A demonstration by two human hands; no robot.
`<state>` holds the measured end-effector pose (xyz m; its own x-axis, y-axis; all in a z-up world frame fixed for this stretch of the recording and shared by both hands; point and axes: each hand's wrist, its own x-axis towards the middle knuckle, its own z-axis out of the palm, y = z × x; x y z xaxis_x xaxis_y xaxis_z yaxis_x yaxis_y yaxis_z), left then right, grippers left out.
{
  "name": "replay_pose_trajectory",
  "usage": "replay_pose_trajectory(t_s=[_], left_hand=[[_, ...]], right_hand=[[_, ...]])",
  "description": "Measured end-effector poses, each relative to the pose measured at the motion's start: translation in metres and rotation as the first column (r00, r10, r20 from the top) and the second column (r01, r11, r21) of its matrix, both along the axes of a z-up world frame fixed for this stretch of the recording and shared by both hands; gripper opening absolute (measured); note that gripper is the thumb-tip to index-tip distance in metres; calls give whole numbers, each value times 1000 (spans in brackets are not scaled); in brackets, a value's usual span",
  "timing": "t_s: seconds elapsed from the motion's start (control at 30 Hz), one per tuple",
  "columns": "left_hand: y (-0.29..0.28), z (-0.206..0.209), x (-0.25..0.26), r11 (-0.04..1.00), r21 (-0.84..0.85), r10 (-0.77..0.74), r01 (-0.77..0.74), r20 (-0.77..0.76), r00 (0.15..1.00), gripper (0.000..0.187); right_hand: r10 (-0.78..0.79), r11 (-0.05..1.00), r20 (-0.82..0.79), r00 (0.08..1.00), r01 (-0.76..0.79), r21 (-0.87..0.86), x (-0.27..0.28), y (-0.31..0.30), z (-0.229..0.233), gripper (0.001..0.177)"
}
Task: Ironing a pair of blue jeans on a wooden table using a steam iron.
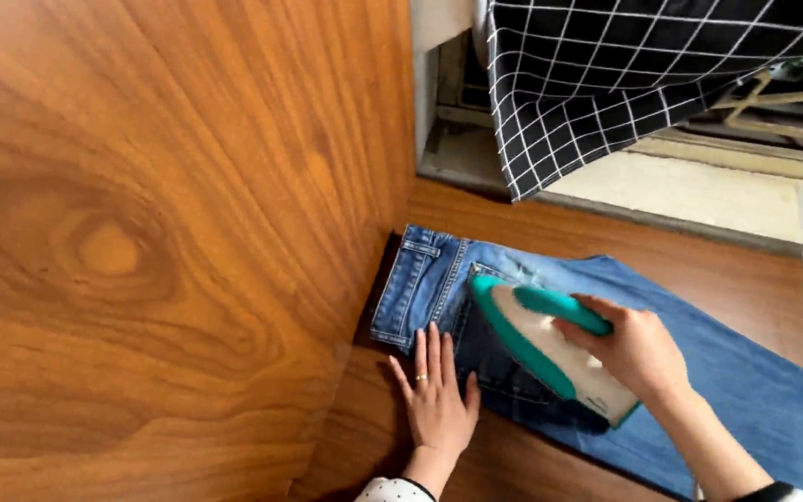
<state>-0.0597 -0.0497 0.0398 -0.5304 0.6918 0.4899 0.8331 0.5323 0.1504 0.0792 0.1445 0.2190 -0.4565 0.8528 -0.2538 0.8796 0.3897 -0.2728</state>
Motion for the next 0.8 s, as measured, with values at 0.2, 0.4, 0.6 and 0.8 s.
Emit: replay_pose_trajectory(t_s=[0.2, 0.4, 0.6, 0.8], left_hand=[[1, -2, 1, 1000, -3, 19, -19, -11, 1000, 75], [22, 2, 9, 1000, 19, -5, 2, 147, 989, 76], [112, 11, 14, 981, 53, -194, 187, 205, 959, 101], [155, -11, -31, 918, -32, -374, 396, 263, 889, 71]], right_hand=[[-278, 958, -215, 936, 286, 9, -5, 7, 3, 68], [-159, 982, -47, 986, 153, -112, 2, 4, 19, 42], [-242, 967, -61, 968, 246, 67, -7, -9, 4, 49], [-350, 936, -95, 932, 353, 12, 27, -23, 20, 59]])
